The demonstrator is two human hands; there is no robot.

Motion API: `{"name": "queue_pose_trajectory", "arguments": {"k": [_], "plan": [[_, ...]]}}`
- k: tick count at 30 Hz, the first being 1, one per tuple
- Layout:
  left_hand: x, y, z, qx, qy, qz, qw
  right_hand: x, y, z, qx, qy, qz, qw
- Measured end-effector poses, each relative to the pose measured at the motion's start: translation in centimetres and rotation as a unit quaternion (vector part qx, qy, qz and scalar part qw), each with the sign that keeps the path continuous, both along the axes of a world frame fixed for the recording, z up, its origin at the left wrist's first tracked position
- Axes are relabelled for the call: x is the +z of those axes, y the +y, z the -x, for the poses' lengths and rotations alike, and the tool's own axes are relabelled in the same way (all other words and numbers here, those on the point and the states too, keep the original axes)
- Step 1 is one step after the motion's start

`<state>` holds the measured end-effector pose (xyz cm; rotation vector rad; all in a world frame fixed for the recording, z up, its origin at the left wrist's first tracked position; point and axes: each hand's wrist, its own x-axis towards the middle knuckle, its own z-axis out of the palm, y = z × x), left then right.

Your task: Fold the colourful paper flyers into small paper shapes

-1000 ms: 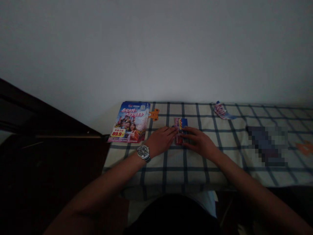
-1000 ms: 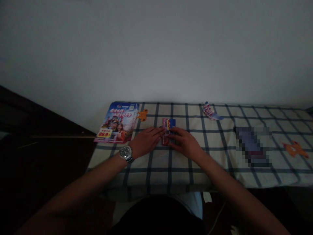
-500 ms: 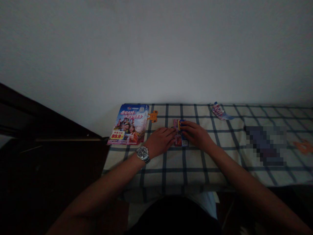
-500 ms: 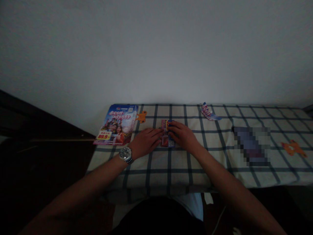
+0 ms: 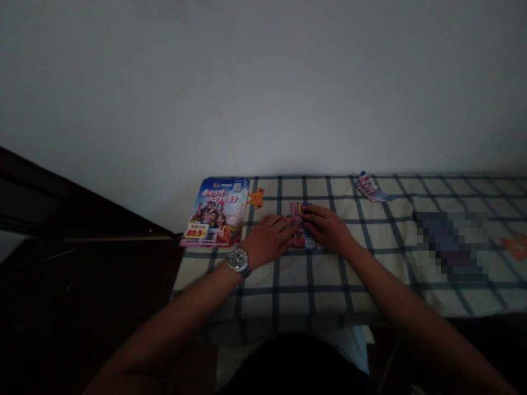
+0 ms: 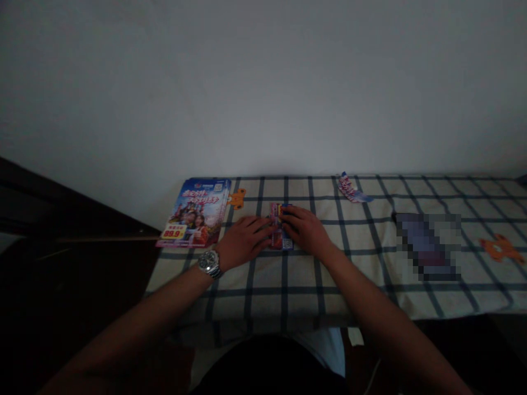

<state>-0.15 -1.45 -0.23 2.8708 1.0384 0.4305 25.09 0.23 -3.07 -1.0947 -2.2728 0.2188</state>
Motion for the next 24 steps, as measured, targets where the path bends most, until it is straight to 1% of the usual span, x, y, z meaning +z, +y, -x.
{"name": "queue_pose_trajectory", "arguments": {"k": [5,9,16,24], "plan": [[0.3,0.1,0.1,0.011,-0.014,-0.003,1.0,0.6,-0.2,0.1,-0.014,-0.011,-0.008,1.0],[0.3,0.2,0.3,0.03,-0.024,-0.015,0.999,0.9,-0.4,0.0,-0.024,-0.014,-0.017,0.999],[0.2,0.3,0.4,0.06,-0.024,-0.017,0.998,1.1,-0.7,0.1,-0.003,-0.012,-0.01,1.0],[0.3,0.5,0.7,0.052,-0.021,-0.002,0.998,0.9,-0.9,0.1,0.012,-0.02,-0.006,1.0]]}}
